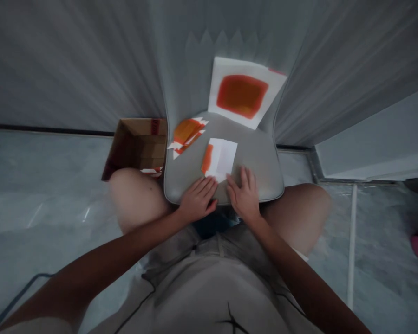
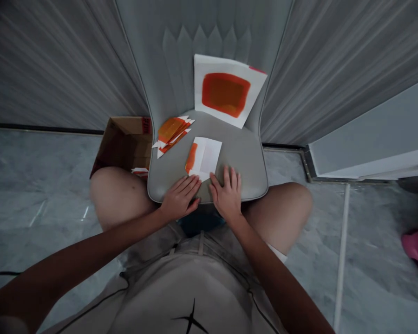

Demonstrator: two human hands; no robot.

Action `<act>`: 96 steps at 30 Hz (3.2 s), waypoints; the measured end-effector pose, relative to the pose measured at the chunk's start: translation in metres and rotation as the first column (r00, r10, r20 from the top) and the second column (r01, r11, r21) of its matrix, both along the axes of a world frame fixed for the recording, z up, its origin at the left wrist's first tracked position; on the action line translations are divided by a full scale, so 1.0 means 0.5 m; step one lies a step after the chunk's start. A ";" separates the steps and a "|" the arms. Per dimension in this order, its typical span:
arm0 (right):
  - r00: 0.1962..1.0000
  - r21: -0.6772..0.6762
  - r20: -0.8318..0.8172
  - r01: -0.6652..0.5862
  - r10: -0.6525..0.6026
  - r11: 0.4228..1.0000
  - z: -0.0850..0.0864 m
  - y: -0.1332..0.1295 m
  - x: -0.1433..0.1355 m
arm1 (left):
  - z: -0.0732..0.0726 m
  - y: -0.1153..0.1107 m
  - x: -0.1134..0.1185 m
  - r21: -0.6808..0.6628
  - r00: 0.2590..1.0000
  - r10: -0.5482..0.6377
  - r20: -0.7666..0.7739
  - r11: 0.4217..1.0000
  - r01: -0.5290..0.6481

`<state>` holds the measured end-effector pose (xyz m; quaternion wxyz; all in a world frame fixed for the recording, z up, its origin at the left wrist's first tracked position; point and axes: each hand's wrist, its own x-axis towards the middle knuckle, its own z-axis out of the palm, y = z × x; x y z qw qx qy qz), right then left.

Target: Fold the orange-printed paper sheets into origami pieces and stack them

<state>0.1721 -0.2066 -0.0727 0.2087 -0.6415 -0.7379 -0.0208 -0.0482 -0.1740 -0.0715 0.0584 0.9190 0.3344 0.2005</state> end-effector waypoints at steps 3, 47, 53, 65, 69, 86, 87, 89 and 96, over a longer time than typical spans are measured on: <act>0.997 -0.011 -0.032 0.073 -0.073 0.997 -0.007 0.001 -0.006 | 0.001 -0.001 -0.001 0.004 1.000 -0.001 -0.005 1.000 0.001; 0.974 0.090 -0.141 -0.167 0.178 0.982 -0.023 -0.031 -0.052 | 0.003 0.016 -0.019 0.050 0.999 -0.028 0.031 0.998 0.026; 0.955 0.067 -0.135 -0.259 0.266 0.964 -0.020 -0.008 -0.029 | 0.004 0.030 -0.031 0.005 0.997 -0.067 0.026 0.998 0.067; 0.947 0.041 -0.186 -0.259 0.262 0.965 -0.015 0.000 -0.018 | 0.015 0.044 0.019 -0.123 0.929 0.277 0.245 0.960 -0.254; 0.947 0.054 -0.153 -0.277 0.282 0.959 -0.022 -0.002 -0.016 | 0.014 0.036 0.023 -0.149 0.906 0.302 0.295 0.952 -0.269; 0.947 0.092 -0.035 -0.314 0.318 0.945 -0.018 -0.006 -0.029 | 0.015 -0.001 -0.027 -0.108 0.992 0.122 -0.042 0.986 -0.126; 0.948 0.095 -0.043 -0.311 0.317 0.945 -0.018 -0.005 -0.030 | 0.015 0.000 -0.025 -0.113 0.990 0.130 -0.048 0.984 -0.134; 0.948 0.087 -0.063 -0.306 0.311 0.948 -0.019 -0.003 -0.030 | 0.016 0.001 -0.021 -0.128 0.989 0.136 -0.051 0.982 -0.142; 0.940 0.077 -0.086 -0.324 0.330 0.943 -0.018 -0.003 -0.027 | 0.025 0.002 -0.020 -0.155 0.991 0.135 0.010 0.979 -0.131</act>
